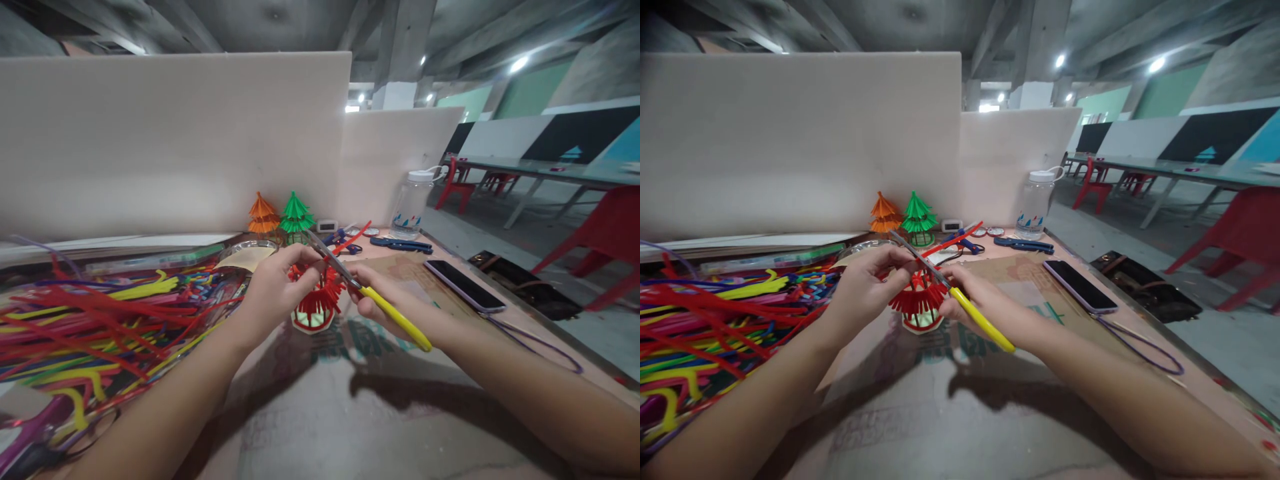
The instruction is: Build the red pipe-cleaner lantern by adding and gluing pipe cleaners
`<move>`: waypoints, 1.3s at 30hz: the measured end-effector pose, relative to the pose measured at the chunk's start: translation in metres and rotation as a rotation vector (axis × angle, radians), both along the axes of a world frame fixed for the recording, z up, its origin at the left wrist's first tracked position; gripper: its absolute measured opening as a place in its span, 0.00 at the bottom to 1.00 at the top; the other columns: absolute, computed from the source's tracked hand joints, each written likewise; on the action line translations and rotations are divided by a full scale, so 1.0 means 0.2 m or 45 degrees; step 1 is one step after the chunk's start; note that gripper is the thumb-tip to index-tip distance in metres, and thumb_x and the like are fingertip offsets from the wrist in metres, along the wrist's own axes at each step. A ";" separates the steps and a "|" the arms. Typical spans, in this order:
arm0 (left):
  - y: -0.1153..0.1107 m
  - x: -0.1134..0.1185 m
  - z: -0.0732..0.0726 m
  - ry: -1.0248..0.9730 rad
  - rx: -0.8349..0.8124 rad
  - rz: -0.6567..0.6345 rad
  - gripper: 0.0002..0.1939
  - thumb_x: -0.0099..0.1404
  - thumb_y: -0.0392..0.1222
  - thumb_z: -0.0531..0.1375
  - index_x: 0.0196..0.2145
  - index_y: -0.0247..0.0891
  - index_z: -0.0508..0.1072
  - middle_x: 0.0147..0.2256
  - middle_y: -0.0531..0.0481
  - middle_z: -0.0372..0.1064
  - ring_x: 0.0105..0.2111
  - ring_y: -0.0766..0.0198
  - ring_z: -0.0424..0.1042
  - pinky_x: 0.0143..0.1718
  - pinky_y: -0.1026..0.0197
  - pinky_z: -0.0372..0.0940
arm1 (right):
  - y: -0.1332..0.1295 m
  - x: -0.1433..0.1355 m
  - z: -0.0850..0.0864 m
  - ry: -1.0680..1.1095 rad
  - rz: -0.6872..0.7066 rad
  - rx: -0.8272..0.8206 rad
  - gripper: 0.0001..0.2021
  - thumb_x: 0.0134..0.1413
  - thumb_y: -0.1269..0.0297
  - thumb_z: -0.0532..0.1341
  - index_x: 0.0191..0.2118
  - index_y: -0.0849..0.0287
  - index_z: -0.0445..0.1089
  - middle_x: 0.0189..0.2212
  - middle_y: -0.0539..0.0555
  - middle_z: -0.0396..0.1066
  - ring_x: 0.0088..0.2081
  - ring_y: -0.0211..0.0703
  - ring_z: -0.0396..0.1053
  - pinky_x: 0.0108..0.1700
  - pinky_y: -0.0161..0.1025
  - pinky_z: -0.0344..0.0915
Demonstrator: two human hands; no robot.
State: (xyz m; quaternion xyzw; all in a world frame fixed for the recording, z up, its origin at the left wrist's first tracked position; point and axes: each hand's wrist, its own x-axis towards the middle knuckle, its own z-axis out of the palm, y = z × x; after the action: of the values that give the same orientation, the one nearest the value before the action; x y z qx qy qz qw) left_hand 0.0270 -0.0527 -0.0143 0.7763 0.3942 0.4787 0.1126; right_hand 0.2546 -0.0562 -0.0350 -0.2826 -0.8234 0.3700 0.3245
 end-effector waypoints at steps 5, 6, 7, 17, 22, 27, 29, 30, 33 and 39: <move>0.02 -0.01 -0.02 0.125 0.082 0.107 0.07 0.67 0.39 0.58 0.36 0.39 0.76 0.35 0.51 0.78 0.34 0.62 0.74 0.39 0.62 0.66 | 0.04 -0.04 0.01 -0.180 -0.382 0.080 0.24 0.56 0.45 0.65 0.50 0.58 0.67 0.36 0.54 0.72 0.35 0.44 0.66 0.38 0.40 0.63; 0.03 -0.01 -0.02 0.155 0.110 0.128 0.08 0.68 0.41 0.58 0.37 0.39 0.77 0.35 0.51 0.78 0.35 0.62 0.74 0.39 0.62 0.66 | 0.07 -0.03 0.01 -0.217 -0.433 0.105 0.24 0.56 0.47 0.66 0.50 0.59 0.67 0.36 0.54 0.72 0.35 0.44 0.67 0.38 0.40 0.62; 0.03 -0.02 -0.02 0.175 0.129 0.149 0.08 0.69 0.42 0.58 0.38 0.38 0.77 0.36 0.50 0.78 0.35 0.62 0.74 0.39 0.61 0.66 | 0.09 -0.02 0.01 -0.246 -0.474 0.126 0.23 0.56 0.48 0.65 0.50 0.59 0.67 0.36 0.54 0.73 0.34 0.45 0.68 0.38 0.40 0.62; 0.05 -0.18 0.09 -0.040 0.109 0.345 0.10 0.69 0.42 0.59 0.46 0.42 0.76 0.34 0.53 0.76 0.34 0.64 0.74 0.39 0.63 0.67 | 0.31 0.23 -0.02 -1.053 -0.677 0.302 0.18 0.58 0.47 0.64 0.44 0.56 0.73 0.39 0.61 0.78 0.39 0.54 0.73 0.37 0.41 0.61; 0.07 -0.21 0.09 0.046 0.121 0.393 0.14 0.68 0.37 0.54 0.44 0.42 0.78 0.40 0.50 0.76 0.38 0.61 0.73 0.44 0.60 0.67 | 0.33 0.20 -0.13 -1.221 -0.595 0.157 0.16 0.58 0.52 0.64 0.46 0.56 0.75 0.37 0.60 0.79 0.37 0.52 0.75 0.36 0.40 0.62; 0.09 -0.23 0.11 0.126 0.111 0.352 0.14 0.68 0.39 0.53 0.40 0.39 0.79 0.39 0.49 0.76 0.41 0.59 0.75 0.48 0.58 0.67 | 0.31 0.22 -0.14 -1.234 -0.481 0.174 0.13 0.55 0.55 0.64 0.43 0.55 0.77 0.35 0.58 0.79 0.36 0.53 0.75 0.34 0.40 0.60; 0.09 -0.24 0.12 0.139 0.091 0.339 0.13 0.69 0.41 0.55 0.41 0.40 0.79 0.40 0.48 0.77 0.42 0.58 0.75 0.49 0.57 0.67 | 0.33 0.24 -0.12 -1.205 -0.486 0.186 0.14 0.58 0.53 0.62 0.45 0.53 0.77 0.34 0.57 0.80 0.36 0.52 0.75 0.35 0.40 0.60; 0.08 -0.24 0.12 0.149 0.079 0.331 0.12 0.69 0.43 0.56 0.41 0.40 0.80 0.41 0.48 0.77 0.42 0.58 0.75 0.49 0.57 0.67 | 0.35 0.24 -0.10 -1.177 -0.510 0.186 0.16 0.59 0.52 0.60 0.47 0.53 0.77 0.34 0.56 0.80 0.35 0.51 0.75 0.35 0.40 0.61; 0.08 -0.26 0.13 0.206 0.036 0.263 0.13 0.70 0.49 0.58 0.42 0.40 0.80 0.42 0.48 0.76 0.43 0.58 0.74 0.47 0.58 0.66 | 0.46 0.26 -0.07 -1.048 -0.648 0.190 0.23 0.61 0.50 0.59 0.57 0.55 0.72 0.43 0.59 0.79 0.41 0.54 0.76 0.40 0.41 0.65; 0.12 -0.28 0.10 0.426 -0.161 0.060 0.20 0.67 0.58 0.61 0.46 0.41 0.78 0.43 0.47 0.73 0.42 0.56 0.72 0.43 0.57 0.66 | 0.81 0.20 -0.08 -0.831 -0.787 0.131 0.36 0.60 0.57 0.62 0.69 0.69 0.55 0.65 0.72 0.61 0.62 0.61 0.65 0.56 0.44 0.64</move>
State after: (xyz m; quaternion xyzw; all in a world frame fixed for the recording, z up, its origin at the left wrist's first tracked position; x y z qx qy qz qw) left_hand -0.0300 -0.0281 0.0059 0.8271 0.4549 0.3197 0.0827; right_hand 0.2950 0.1053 -0.0516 -0.6006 -0.7769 0.1057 0.1567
